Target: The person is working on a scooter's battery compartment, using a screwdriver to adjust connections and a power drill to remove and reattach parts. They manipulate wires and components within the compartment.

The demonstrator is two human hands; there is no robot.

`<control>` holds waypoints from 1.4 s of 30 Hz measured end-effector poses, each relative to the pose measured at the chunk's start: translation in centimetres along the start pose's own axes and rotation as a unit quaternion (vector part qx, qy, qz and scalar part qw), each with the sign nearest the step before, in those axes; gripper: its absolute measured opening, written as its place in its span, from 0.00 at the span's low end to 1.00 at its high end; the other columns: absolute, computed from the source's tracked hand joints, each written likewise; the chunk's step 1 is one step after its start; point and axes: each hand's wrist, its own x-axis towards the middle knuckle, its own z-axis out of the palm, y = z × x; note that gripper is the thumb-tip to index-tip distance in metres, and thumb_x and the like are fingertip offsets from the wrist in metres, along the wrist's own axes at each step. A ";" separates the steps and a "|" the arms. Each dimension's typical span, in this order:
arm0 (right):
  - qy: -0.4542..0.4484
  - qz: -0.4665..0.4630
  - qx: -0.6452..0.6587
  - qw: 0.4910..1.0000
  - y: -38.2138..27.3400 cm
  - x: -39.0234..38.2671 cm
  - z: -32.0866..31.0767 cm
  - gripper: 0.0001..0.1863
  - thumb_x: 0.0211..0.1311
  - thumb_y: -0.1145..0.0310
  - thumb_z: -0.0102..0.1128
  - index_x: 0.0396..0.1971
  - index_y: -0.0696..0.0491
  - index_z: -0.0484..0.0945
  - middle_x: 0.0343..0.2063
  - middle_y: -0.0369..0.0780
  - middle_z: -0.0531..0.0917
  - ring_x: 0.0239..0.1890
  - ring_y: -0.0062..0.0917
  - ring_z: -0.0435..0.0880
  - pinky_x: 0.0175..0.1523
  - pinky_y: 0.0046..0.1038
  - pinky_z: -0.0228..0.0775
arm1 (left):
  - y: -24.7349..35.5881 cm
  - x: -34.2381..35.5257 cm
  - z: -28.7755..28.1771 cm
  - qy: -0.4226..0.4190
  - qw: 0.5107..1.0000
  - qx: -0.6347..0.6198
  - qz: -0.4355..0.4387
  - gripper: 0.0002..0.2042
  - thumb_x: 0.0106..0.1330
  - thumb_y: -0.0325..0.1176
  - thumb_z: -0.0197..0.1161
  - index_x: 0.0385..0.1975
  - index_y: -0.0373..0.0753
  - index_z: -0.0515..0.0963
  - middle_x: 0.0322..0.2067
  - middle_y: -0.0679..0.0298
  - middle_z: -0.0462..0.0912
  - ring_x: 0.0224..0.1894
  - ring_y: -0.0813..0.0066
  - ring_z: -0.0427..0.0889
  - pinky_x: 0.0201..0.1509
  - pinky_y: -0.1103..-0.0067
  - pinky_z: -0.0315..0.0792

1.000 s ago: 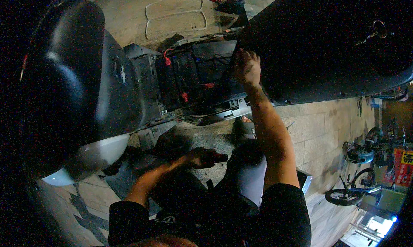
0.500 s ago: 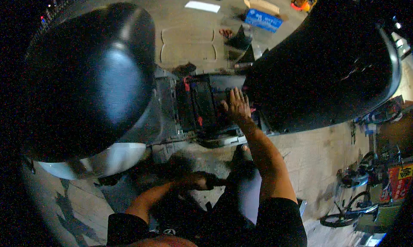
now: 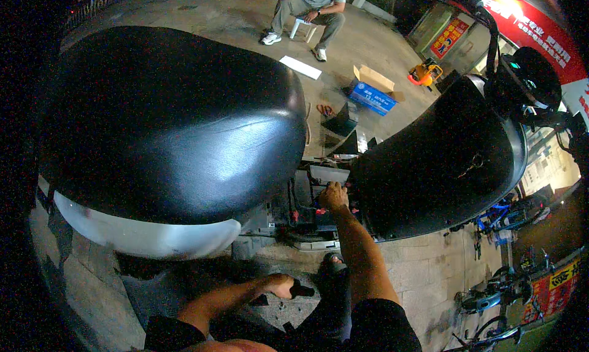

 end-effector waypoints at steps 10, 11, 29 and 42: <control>0.132 -0.010 0.021 0.991 -0.5 -0.1 1.1 0.15 0.56 0.65 0.56 0.42 0.56 0.79 0.43 0.54 0.77 0.50 0.52 0.77 0.56 0.45 0.71 | 5.7 -5.2 -4.2 -0.080 0.996 -0.029 0.005 0.16 0.57 0.37 0.62 0.42 0.36 0.80 0.35 0.47 0.83 0.40 0.53 0.83 0.42 0.63 0.75; 0.118 0.010 0.031 0.992 -1.5 0.2 0.5 0.13 0.56 0.66 0.57 0.36 0.57 0.82 0.43 0.54 0.78 0.49 0.51 0.78 0.54 0.44 0.72 | 4.4 -4.0 -2.6 -0.075 0.997 -0.004 0.036 0.16 0.58 0.38 0.62 0.44 0.36 0.80 0.37 0.47 0.83 0.41 0.53 0.83 0.44 0.63 0.75; 0.353 -0.189 0.108 0.910 5.2 -0.1 1.0 0.21 0.57 0.63 0.62 0.49 0.57 0.76 0.41 0.50 0.81 0.43 0.52 0.79 0.50 0.46 0.73 | 4.3 1.7 4.0 0.040 0.997 -0.043 0.053 0.21 0.54 0.40 0.65 0.50 0.44 0.76 0.40 0.51 0.84 0.44 0.50 0.83 0.47 0.60 0.76; -0.424 -0.365 0.277 0.781 6.3 -24.4 4.3 0.35 0.62 0.49 0.64 0.63 0.54 0.69 0.56 0.51 0.78 0.61 0.44 0.74 0.66 0.40 0.65 | 7.1 1.1 7.0 0.194 0.958 -0.094 -0.192 0.21 0.54 0.33 0.65 0.45 0.31 0.71 0.39 0.44 0.80 0.45 0.42 0.79 0.47 0.58 0.73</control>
